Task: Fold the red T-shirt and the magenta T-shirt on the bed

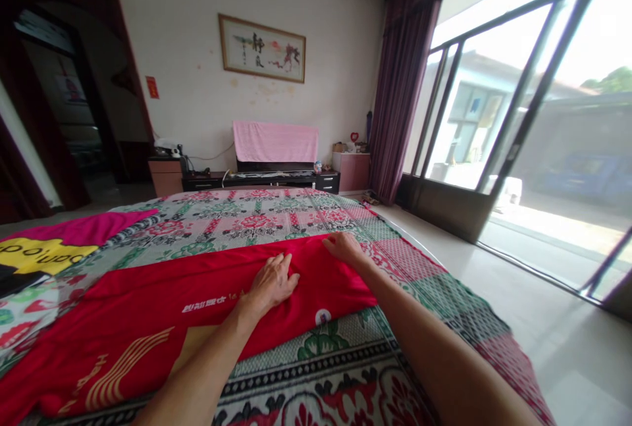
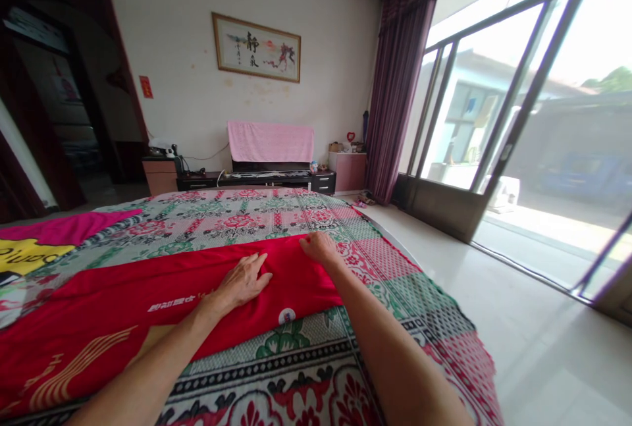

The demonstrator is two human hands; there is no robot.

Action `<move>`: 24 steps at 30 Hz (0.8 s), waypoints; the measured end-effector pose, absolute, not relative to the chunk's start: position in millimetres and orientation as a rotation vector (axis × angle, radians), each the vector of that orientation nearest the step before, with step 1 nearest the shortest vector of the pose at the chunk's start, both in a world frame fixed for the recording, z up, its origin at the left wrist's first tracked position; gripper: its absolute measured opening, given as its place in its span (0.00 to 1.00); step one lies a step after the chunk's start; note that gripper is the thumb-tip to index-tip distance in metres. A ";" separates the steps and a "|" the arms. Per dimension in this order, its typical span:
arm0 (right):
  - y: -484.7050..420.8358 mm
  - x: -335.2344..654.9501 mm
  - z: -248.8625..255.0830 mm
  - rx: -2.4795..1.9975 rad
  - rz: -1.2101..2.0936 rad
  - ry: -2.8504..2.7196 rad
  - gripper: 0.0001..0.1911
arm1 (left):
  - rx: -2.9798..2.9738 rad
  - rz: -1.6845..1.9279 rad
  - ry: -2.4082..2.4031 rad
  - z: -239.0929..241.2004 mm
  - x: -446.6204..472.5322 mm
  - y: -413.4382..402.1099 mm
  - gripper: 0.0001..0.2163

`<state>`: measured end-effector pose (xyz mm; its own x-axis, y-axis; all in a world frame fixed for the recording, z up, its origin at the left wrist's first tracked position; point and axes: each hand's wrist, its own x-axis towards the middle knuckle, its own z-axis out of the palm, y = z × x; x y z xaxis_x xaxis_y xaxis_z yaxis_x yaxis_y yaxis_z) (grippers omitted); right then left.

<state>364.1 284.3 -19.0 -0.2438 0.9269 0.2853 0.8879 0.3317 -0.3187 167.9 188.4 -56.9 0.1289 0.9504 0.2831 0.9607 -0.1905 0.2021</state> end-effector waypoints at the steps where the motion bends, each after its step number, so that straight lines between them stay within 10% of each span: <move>1: 289.2 358.4 -18.3 -1.633 0.138 -2.180 0.16 | -2.338 -0.548 -1.982 -56.2 167.9 188.1 0.27; 24: 327.8 357.0 -34.0 -1.497 0.189 -2.085 0.11 | -2.349 -0.625 -1.998 -54.9 164.1 192.1 0.27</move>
